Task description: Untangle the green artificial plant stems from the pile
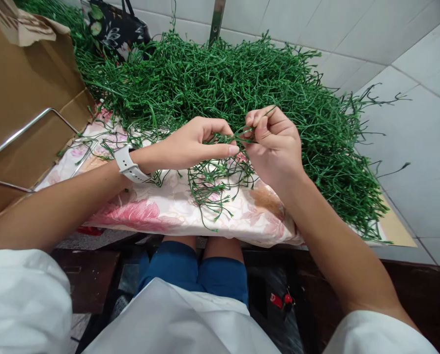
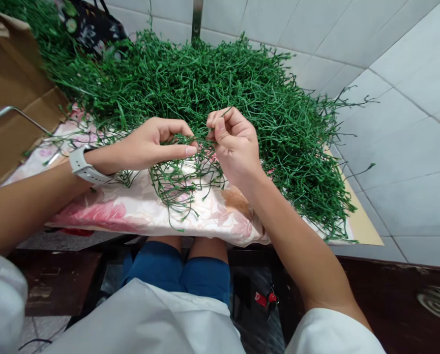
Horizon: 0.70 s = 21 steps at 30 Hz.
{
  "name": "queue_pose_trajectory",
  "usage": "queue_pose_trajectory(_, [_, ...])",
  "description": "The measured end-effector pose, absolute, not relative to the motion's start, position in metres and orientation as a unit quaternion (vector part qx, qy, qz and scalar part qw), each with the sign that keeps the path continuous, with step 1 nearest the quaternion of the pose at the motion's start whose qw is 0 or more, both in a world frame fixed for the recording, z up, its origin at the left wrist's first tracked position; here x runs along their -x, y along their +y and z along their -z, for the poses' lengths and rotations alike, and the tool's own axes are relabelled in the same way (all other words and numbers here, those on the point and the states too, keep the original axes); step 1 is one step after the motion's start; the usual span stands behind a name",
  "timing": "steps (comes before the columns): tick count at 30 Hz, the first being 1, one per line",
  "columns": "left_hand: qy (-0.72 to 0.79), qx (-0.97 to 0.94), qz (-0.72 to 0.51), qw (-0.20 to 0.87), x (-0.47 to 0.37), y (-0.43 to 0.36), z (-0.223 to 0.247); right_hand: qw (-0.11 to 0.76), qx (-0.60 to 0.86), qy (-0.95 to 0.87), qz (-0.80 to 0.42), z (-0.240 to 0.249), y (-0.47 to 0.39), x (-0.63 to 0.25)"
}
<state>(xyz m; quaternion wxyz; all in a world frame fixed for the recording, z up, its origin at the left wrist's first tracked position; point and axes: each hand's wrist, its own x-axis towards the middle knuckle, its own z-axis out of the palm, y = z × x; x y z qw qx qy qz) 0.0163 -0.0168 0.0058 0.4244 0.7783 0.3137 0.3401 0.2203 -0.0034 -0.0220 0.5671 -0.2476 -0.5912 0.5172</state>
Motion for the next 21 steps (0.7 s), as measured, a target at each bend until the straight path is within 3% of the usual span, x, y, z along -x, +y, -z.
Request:
queue_pose_trajectory(6, [0.317,-0.804,-0.314,0.392,-0.016,-0.017,-0.002,0.611,0.286,-0.544,-0.499,0.027,0.013,-0.232])
queue_pose_trajectory(11, [0.313,-0.839,-0.236,0.378,-0.008,-0.02,-0.004,0.744,0.333,-0.417,-0.402,0.027,0.06,-0.3])
queue_pose_trajectory(21, [0.351,-0.825,-0.245,0.37,-0.004,-0.011,-0.001,0.731,0.322,-0.419,-0.432,-0.001,0.026,-0.261])
